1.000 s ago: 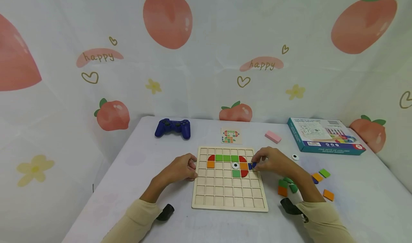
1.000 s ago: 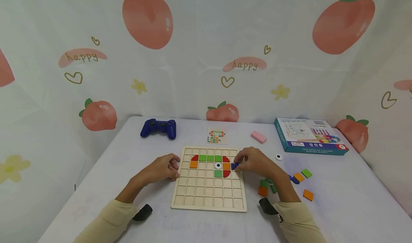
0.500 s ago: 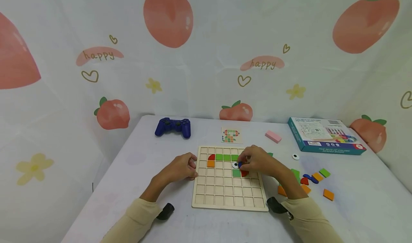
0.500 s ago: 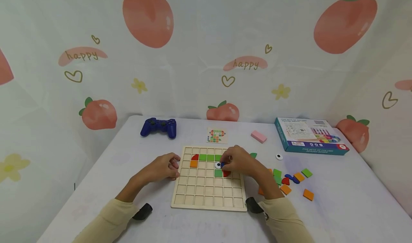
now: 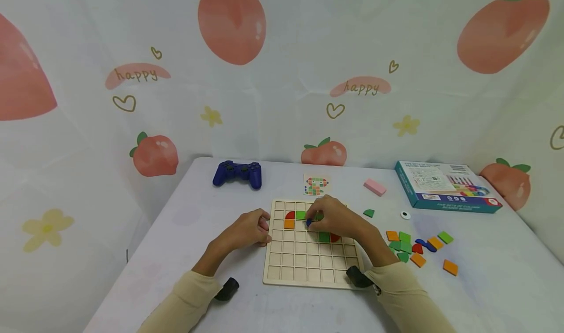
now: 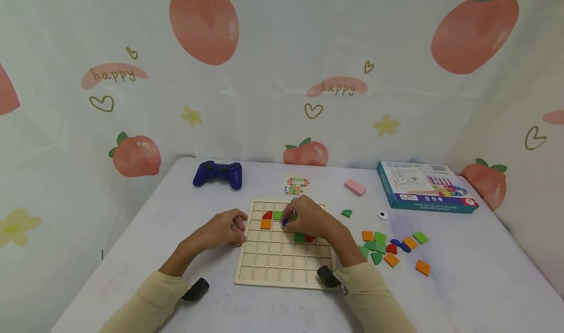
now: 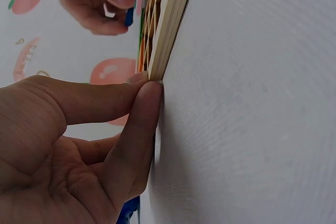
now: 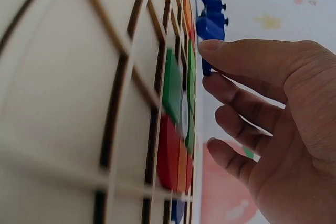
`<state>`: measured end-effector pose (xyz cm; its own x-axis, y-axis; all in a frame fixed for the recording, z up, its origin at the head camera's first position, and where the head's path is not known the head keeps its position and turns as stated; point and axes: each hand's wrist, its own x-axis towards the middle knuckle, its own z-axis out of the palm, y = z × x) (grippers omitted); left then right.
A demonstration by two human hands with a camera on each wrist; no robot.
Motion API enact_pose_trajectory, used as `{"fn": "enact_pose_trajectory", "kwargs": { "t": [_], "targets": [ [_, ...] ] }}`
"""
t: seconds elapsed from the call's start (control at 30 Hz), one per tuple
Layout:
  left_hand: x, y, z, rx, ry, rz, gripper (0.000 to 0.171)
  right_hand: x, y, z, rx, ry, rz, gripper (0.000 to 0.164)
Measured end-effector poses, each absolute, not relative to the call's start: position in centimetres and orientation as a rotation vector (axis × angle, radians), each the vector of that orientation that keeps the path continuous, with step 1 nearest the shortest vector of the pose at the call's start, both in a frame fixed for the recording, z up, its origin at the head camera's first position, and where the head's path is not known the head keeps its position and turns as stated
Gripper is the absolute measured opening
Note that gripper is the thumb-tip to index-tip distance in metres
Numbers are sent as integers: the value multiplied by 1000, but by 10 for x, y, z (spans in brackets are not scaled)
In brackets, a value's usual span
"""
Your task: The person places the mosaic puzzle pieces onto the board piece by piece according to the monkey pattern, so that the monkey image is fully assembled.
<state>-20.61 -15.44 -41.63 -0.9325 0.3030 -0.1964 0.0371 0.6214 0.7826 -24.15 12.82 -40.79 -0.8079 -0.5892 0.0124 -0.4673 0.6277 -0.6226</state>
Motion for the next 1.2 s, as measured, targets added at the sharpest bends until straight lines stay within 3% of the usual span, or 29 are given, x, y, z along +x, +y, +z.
{"fn": "enact_pose_trajectory", "kwargs": {
  "t": [0.27,1.2],
  "targets": [
    [-206,-156,-416,280,2546,1201,52,-246,105,-408,-1027,2655,-864,10],
    [-206,-157,-415,290,2528,1217,50,-246,56,-412,-1014,2659,-861,14]
  ]
}}
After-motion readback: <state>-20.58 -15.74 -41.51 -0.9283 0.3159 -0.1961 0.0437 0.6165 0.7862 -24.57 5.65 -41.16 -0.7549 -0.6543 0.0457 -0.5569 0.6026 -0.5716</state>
